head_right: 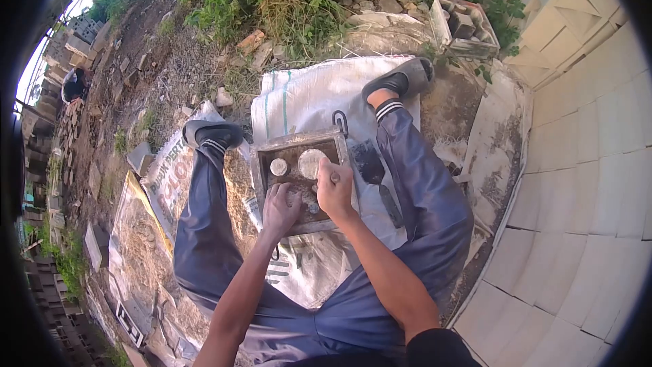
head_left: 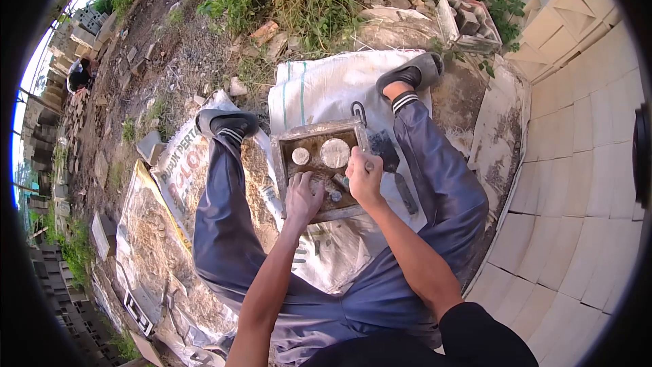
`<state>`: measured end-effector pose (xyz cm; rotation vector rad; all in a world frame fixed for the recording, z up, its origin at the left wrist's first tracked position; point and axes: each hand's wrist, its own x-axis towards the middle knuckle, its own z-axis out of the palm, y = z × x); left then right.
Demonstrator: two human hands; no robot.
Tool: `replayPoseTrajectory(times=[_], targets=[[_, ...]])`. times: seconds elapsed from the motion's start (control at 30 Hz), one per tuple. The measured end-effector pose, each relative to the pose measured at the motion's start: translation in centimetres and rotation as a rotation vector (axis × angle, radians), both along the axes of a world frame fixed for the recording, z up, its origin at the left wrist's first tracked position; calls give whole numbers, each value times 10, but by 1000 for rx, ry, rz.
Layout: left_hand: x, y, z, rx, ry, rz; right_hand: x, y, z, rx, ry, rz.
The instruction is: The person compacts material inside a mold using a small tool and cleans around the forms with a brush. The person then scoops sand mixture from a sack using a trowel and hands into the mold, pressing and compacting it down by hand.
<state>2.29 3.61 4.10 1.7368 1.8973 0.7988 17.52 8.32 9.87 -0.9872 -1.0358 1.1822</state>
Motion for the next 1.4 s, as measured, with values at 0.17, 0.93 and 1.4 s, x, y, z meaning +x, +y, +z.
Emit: replayPoseTrajectory(times=[0.17, 0.93, 1.4], targets=[[-8, 15, -1, -258, -478, -15, 2, -18, 33, 72, 72, -122], [-6, 12, -6, -190, -7, -106, -7, 1, 21, 17, -239, -17], [1, 4, -28, 128, -41, 95, -16, -16, -8, 140, -114, -16]])
